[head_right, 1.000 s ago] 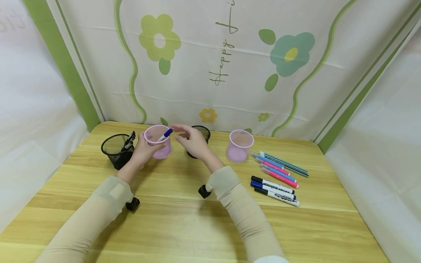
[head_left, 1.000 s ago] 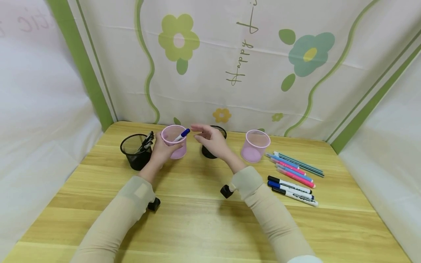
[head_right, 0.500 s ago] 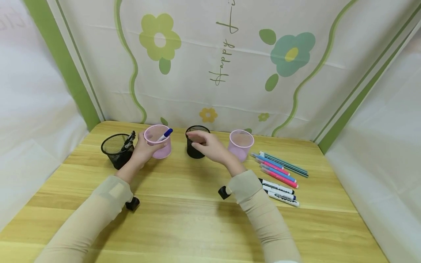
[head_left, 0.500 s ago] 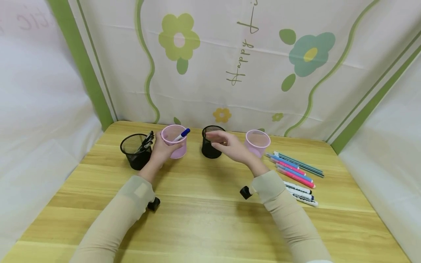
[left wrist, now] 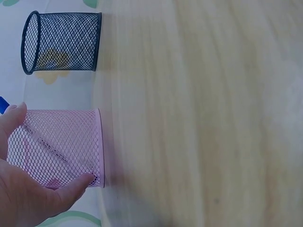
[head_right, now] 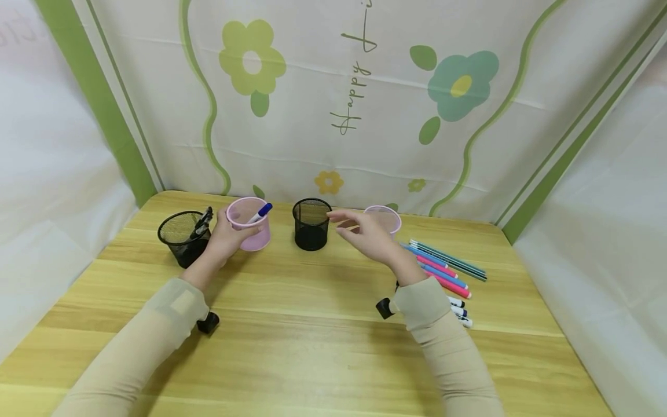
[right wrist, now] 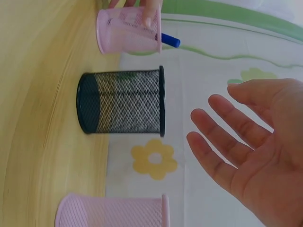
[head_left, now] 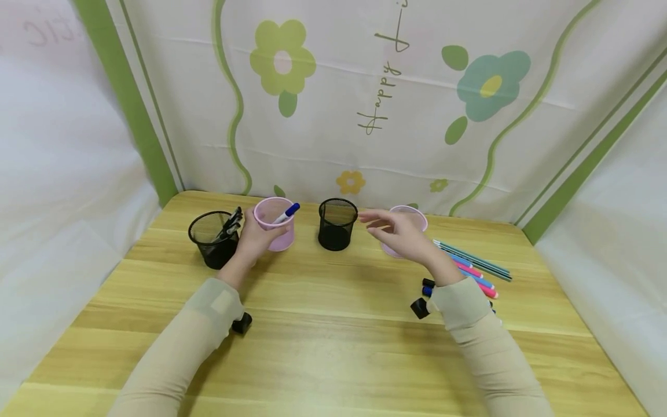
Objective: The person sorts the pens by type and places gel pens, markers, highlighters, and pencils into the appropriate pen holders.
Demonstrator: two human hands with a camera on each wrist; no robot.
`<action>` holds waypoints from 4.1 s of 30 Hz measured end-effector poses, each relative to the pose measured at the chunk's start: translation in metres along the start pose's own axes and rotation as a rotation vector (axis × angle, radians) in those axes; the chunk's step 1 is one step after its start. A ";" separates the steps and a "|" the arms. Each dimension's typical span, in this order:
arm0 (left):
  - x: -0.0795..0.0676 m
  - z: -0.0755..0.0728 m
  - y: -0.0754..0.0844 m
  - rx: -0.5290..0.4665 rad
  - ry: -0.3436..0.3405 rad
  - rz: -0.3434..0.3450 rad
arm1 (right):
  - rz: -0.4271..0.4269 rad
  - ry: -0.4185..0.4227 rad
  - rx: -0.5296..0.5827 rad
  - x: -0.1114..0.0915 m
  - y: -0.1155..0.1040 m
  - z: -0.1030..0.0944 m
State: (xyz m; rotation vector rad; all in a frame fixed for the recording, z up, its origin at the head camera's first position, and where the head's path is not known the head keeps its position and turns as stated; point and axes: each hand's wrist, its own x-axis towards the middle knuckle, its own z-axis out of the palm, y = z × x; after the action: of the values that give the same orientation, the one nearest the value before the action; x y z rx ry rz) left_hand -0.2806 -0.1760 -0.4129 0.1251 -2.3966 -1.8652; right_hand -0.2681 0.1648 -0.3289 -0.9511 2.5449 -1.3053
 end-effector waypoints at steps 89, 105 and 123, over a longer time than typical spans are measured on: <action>0.002 0.001 -0.002 0.013 0.007 -0.011 | 0.275 -0.156 -0.393 -0.143 0.106 -0.057; 0.001 0.001 -0.003 0.009 0.004 -0.005 | 0.247 -0.143 -0.429 -0.135 0.096 -0.064; 0.000 0.000 -0.003 0.004 0.005 -0.003 | 0.182 -0.168 -0.395 -0.107 0.072 -0.062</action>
State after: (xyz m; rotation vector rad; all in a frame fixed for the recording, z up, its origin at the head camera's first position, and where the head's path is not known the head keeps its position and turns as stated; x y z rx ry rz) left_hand -0.2803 -0.1763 -0.4156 0.1334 -2.3979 -1.8598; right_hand -0.2408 0.3010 -0.3642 -0.8201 2.7272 -0.6576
